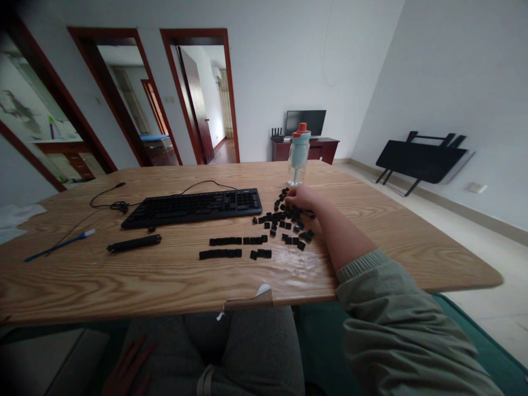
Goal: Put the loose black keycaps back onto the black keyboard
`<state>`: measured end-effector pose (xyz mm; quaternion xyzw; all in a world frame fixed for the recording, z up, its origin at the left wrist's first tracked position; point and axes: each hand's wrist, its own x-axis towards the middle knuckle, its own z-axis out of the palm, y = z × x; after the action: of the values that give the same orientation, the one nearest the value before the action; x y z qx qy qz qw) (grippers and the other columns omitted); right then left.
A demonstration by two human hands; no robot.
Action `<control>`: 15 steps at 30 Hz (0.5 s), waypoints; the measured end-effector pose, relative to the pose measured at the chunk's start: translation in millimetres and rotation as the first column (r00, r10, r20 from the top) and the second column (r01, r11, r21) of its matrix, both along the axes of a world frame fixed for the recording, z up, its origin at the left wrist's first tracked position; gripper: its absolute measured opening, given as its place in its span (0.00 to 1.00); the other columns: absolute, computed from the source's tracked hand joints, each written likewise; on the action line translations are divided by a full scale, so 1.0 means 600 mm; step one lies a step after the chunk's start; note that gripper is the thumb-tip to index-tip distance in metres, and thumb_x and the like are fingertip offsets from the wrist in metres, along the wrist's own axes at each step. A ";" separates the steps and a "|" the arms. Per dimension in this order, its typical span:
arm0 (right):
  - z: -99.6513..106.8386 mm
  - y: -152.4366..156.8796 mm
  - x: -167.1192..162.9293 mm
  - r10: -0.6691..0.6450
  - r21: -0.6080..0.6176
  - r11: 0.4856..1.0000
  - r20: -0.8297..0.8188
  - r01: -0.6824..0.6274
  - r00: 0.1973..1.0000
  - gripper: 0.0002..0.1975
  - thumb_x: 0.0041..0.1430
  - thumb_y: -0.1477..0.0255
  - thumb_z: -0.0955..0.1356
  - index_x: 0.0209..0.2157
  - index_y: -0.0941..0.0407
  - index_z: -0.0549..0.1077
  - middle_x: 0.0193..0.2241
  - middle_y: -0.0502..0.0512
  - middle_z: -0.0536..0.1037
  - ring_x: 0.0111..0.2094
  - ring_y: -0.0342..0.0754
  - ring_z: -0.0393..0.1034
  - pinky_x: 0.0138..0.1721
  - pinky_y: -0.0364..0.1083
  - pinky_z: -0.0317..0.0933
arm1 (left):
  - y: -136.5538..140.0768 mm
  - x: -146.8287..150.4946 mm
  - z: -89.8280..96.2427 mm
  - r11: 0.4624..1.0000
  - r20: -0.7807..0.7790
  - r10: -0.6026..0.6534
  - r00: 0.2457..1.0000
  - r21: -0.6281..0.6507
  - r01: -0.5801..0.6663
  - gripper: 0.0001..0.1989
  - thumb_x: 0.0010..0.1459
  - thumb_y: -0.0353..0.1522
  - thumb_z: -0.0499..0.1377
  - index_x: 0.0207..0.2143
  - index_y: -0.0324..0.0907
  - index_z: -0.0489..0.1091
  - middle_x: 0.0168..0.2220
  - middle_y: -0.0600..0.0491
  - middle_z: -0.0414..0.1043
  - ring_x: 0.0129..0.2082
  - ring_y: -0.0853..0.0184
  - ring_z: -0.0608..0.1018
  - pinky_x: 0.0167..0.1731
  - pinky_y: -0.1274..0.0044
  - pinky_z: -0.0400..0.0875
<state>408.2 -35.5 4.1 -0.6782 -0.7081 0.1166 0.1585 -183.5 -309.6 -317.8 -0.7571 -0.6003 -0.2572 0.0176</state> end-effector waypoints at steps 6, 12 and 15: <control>0.002 -0.006 -0.003 -0.094 0.022 0.995 0.029 0.093 0.995 0.14 0.65 0.64 0.66 0.32 0.57 0.79 0.29 0.56 0.79 0.30 0.47 0.71 0.34 0.43 0.61 | 0.000 -0.006 -0.008 1.000 -0.013 -0.022 1.000 0.005 0.022 0.23 0.61 0.38 0.55 0.58 0.48 0.71 0.65 0.48 0.64 0.63 0.51 0.69 0.55 0.55 0.72; 0.003 -0.009 0.002 -0.107 0.002 0.994 0.001 0.107 0.994 0.16 0.64 0.62 0.66 0.31 0.58 0.79 0.25 0.55 0.77 0.28 0.47 0.69 0.29 0.43 0.60 | 0.000 -0.003 -0.004 1.000 -0.038 -0.013 0.999 0.027 0.014 0.23 0.61 0.37 0.55 0.58 0.49 0.71 0.65 0.48 0.64 0.63 0.51 0.68 0.55 0.55 0.72; 0.004 -0.010 0.007 -0.113 -0.001 0.994 0.003 0.113 0.994 0.17 0.64 0.61 0.65 0.31 0.58 0.78 0.24 0.54 0.76 0.26 0.46 0.69 0.28 0.43 0.59 | 0.001 -0.001 0.000 0.999 -0.036 -0.019 0.999 0.037 0.020 0.22 0.60 0.38 0.54 0.56 0.48 0.72 0.63 0.48 0.66 0.62 0.52 0.70 0.53 0.56 0.73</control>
<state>412.3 -41.2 6.4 -0.7173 -0.6688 0.1070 0.1633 -184.0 -308.7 -317.5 -0.7671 -0.5874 -0.2549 0.0400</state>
